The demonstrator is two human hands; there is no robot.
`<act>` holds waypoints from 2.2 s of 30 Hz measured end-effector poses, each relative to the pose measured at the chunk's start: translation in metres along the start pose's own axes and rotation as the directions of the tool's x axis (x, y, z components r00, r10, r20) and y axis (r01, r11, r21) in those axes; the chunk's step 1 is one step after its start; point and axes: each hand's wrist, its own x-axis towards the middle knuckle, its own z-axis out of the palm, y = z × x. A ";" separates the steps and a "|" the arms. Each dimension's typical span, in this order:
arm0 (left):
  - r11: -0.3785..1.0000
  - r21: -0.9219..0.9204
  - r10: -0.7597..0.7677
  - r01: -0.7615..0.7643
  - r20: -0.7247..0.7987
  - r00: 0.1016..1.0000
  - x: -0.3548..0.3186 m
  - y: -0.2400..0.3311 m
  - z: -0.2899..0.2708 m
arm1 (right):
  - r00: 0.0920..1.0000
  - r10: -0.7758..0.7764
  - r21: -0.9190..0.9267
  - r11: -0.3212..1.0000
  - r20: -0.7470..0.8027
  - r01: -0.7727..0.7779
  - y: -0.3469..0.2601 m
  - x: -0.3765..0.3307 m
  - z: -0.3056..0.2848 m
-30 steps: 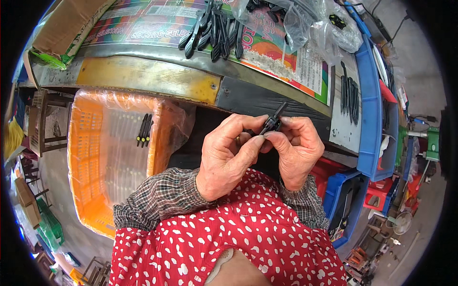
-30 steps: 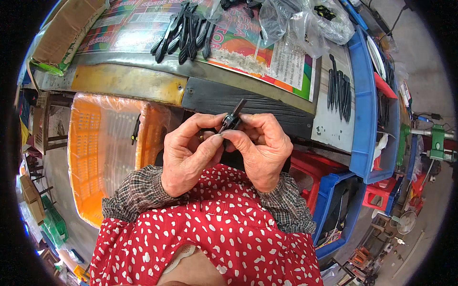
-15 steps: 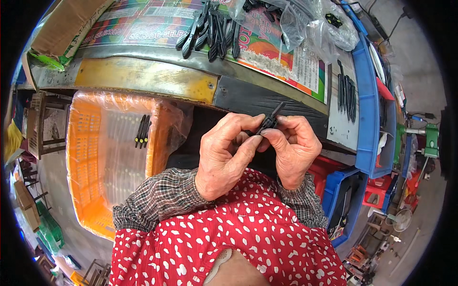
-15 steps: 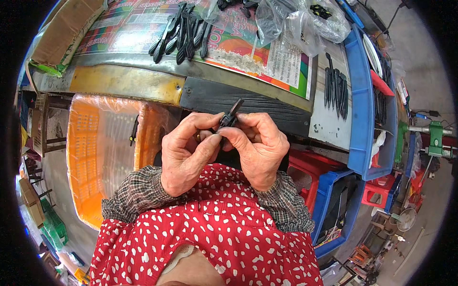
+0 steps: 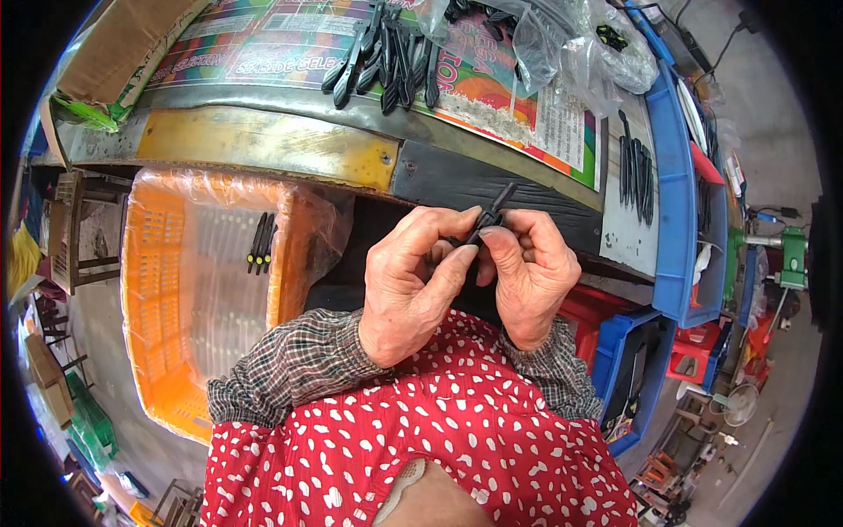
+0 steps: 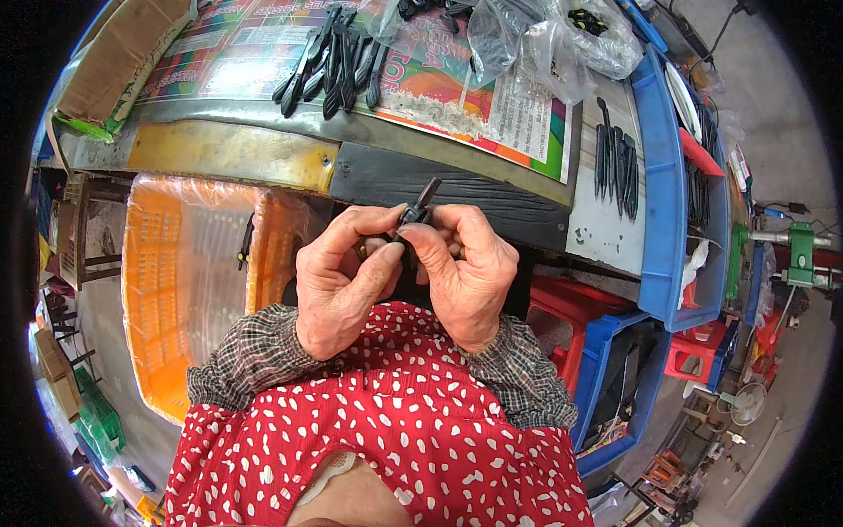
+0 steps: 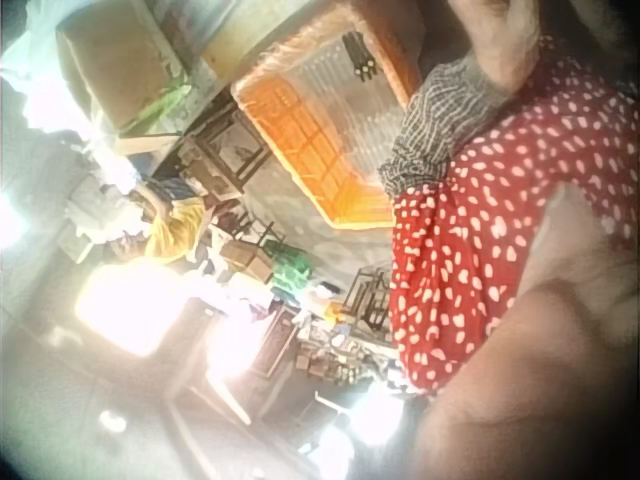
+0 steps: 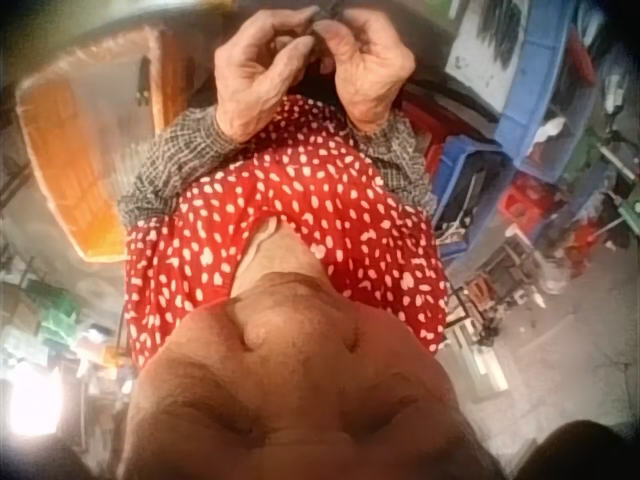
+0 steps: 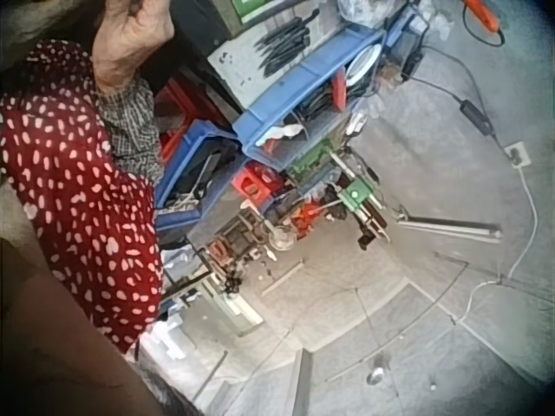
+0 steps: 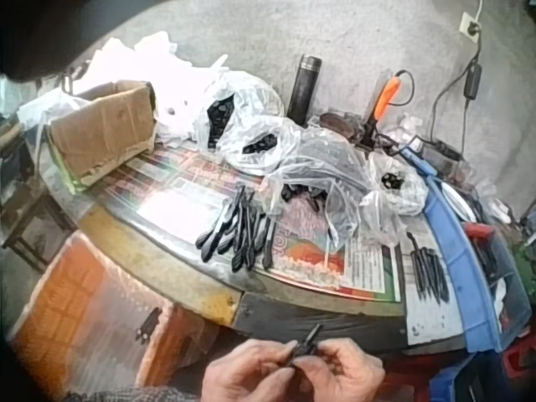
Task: The person assembles small black plastic components by hand, taking them from bins and fitting them together.
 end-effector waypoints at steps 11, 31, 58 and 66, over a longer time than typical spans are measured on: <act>1.000 0.014 0.027 -0.027 -0.013 1.000 0.001 -0.002 0.000 | 0.988 -0.155 -0.288 0.947 -0.020 0.143 0.002 0.005 0.003; 0.995 -0.097 0.015 -0.015 -0.001 1.000 -0.003 0.007 0.003 | 0.971 -0.237 -0.349 0.912 -0.021 0.216 -0.008 0.006 0.006; 0.960 -0.265 -0.094 0.093 0.011 0.996 -0.010 0.015 0.004 | 0.969 -0.218 -0.135 0.970 -0.116 0.202 -0.012 -0.011 0.006; 0.949 -0.291 -0.116 0.122 0.039 0.993 -0.010 0.013 0.001 | 0.998 -0.002 0.219 0.976 -0.058 0.014 -0.018 -0.009 0.002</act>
